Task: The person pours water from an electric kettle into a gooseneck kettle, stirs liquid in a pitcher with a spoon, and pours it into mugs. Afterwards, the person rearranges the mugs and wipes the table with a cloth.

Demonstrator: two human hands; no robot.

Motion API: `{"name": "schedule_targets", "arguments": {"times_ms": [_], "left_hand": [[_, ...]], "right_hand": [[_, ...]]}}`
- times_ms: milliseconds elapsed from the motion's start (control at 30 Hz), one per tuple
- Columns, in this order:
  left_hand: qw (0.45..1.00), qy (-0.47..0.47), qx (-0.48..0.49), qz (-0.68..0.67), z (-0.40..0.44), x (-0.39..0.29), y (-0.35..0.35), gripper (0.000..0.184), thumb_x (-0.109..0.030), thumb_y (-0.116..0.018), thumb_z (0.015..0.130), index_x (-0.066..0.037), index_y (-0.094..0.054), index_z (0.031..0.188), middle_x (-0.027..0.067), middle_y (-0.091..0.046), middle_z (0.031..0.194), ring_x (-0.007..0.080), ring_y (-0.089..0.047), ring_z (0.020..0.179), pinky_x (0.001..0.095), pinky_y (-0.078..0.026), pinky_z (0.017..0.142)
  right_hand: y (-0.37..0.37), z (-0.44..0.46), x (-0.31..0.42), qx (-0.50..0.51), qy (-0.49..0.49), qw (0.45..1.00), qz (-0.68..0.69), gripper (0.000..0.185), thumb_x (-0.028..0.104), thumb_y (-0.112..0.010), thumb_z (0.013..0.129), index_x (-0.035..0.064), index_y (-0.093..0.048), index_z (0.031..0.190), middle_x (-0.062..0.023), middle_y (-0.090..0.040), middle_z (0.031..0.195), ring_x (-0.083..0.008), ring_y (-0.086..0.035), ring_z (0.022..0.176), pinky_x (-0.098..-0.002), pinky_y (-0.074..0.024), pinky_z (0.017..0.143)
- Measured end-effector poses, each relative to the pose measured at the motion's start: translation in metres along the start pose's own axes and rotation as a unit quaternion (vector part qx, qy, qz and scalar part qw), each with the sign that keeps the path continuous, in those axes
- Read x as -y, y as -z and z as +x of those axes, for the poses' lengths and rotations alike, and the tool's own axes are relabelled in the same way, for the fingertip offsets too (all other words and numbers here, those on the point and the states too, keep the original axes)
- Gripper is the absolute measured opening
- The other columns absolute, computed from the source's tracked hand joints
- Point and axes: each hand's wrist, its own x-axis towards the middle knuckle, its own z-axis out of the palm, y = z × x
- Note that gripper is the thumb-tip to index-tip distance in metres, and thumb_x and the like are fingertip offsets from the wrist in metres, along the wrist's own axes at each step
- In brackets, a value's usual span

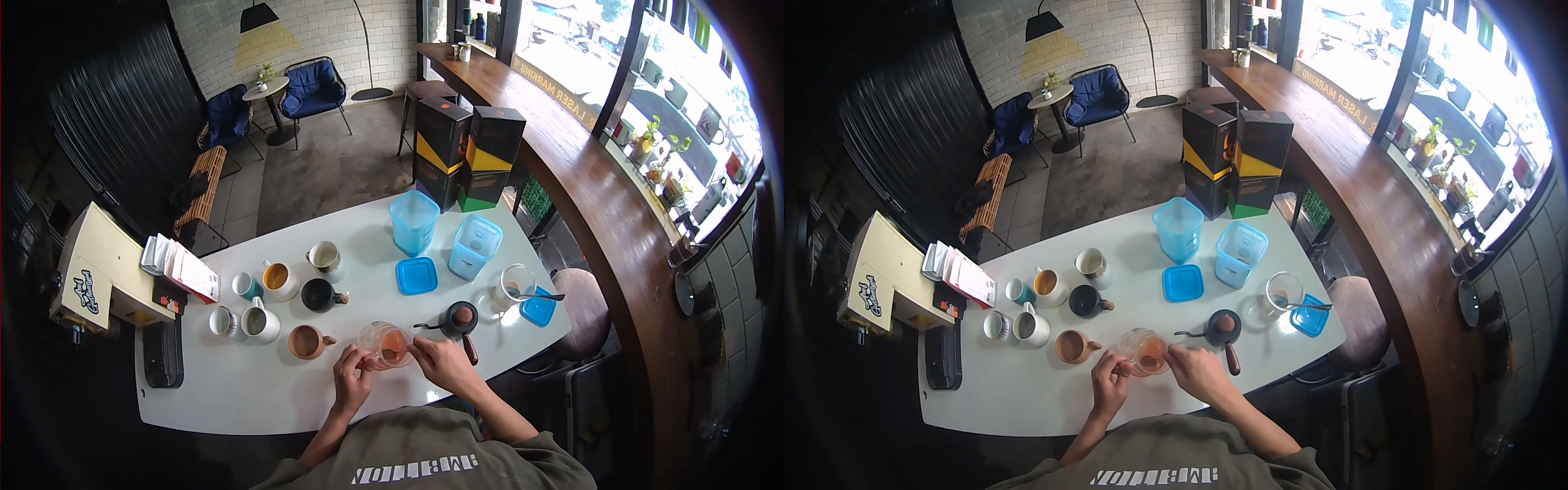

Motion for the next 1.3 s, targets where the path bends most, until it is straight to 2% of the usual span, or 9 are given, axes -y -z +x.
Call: {"name": "schedule_targets", "arguments": {"times_ms": [100,233,300,433,533,600,1133,1200,1300], "left_hand": [[1.000,0.001,-0.010,-0.024,-0.001,0.003,-0.002,0.012,-0.008,-0.065,0.091,0.000,-0.058,0.086,0.0088,-0.054,0.076,0.0213,-0.058,0.062,0.0308,-0.046,0.055],[1.000,0.008,-0.001,-0.016,-0.001,0.000,0.001,0.012,-0.008,-0.065,0.091,0.000,-0.058,0.086,0.0089,-0.054,0.076,0.0212,-0.058,0.062,0.0308,-0.046,0.055],[1.000,-0.006,-0.013,0.001,0.000,-0.005,0.002,0.011,-0.007,-0.065,0.091,0.000,-0.058,0.086,0.0088,-0.054,0.076,0.0209,-0.058,0.063,0.0306,-0.046,0.055],[1.000,0.002,-0.010,-0.004,-0.002,-0.002,0.002,0.011,-0.007,-0.065,0.091,0.000,-0.059,0.086,0.0086,-0.055,0.076,0.0209,-0.058,0.063,0.0307,-0.046,0.055],[1.000,-0.001,-0.012,-0.001,-0.003,0.000,0.001,0.010,-0.007,-0.065,0.091,0.000,-0.059,0.087,0.0088,-0.054,0.076,0.0207,-0.058,0.063,0.0302,-0.047,0.055],[1.000,-0.008,-0.022,-0.020,-0.004,0.004,-0.001,0.020,-0.018,-0.065,0.094,0.000,-0.058,0.088,0.0069,-0.052,0.075,0.0161,-0.055,0.060,0.0270,-0.040,0.051],[0.999,-0.002,-0.028,-0.036,-0.002,0.006,0.000,0.020,-0.018,-0.065,0.095,-0.001,-0.058,0.087,0.0057,-0.052,0.075,0.0146,-0.054,0.061,0.0264,-0.040,0.051],[0.999,-0.014,-0.034,-0.020,-0.001,0.004,0.001,0.020,-0.018,-0.064,0.095,-0.001,-0.058,0.087,0.0053,-0.051,0.075,0.0141,-0.054,0.061,0.0265,-0.040,0.051],[0.999,-0.006,-0.025,-0.019,-0.002,0.004,0.002,0.021,-0.019,-0.064,0.095,-0.001,-0.058,0.086,0.0052,-0.052,0.074,0.0142,-0.054,0.061,0.0265,-0.040,0.051]], "right_hand": [[-0.004,0.000,-0.006,0.026,0.005,1.000,-0.002,0.024,0.025,-0.056,0.096,0.0041,-0.067,0.098,-0.0230,-0.063,0.072,-0.0432,-0.061,0.068,-0.0510,-0.0482,0.061],[-0.002,0.000,0.002,0.002,-0.001,0.999,0.034,0.024,0.026,-0.056,0.096,0.0045,-0.067,0.099,-0.0232,-0.063,0.071,-0.0432,-0.061,0.068,-0.0512,-0.0482,0.061],[-0.001,0.000,0.005,0.009,-0.009,1.000,-0.008,0.024,0.021,-0.058,0.096,-0.0005,-0.062,0.087,-0.0236,-0.060,0.069,-0.0426,-0.060,0.067,-0.0482,-0.0462,0.059],[-0.006,0.000,0.003,0.004,0.017,0.999,0.027,0.023,0.021,-0.058,0.096,-0.0006,-0.062,0.088,-0.0236,-0.060,0.069,-0.0427,-0.060,0.066,-0.0481,-0.0461,0.058],[-0.003,-0.001,0.006,0.002,-0.010,1.000,-0.016,0.023,0.021,-0.058,0.096,-0.0006,-0.063,0.089,-0.0236,-0.061,0.070,-0.0427,-0.060,0.066,-0.0483,-0.0463,0.058],[-0.005,0.000,0.001,0.018,0.019,1.000,0.008,0.022,0.020,-0.058,0.095,-0.0004,-0.064,0.091,-0.0237,-0.062,0.071,-0.0427,-0.060,0.066,-0.0485,-0.0464,0.058],[-0.006,0.004,0.005,0.004,-0.006,0.999,0.047,0.025,0.021,-0.057,0.096,-0.0028,-0.063,0.090,-0.0248,-0.061,0.072,-0.0436,-0.060,0.069,-0.0480,-0.0465,0.060],[-0.004,0.005,0.006,0.022,-0.024,0.999,0.012,0.023,0.023,-0.054,0.097,0.0029,-0.066,0.097,-0.0239,-0.063,0.074,-0.0437,-0.061,0.070,-0.0511,-0.0480,0.062],[-0.005,0.005,0.002,0.019,0.003,0.999,0.047,0.023,0.022,-0.054,0.097,0.0022,-0.066,0.098,-0.0239,-0.063,0.075,-0.0434,-0.061,0.070,-0.0508,-0.0481,0.063]]}}
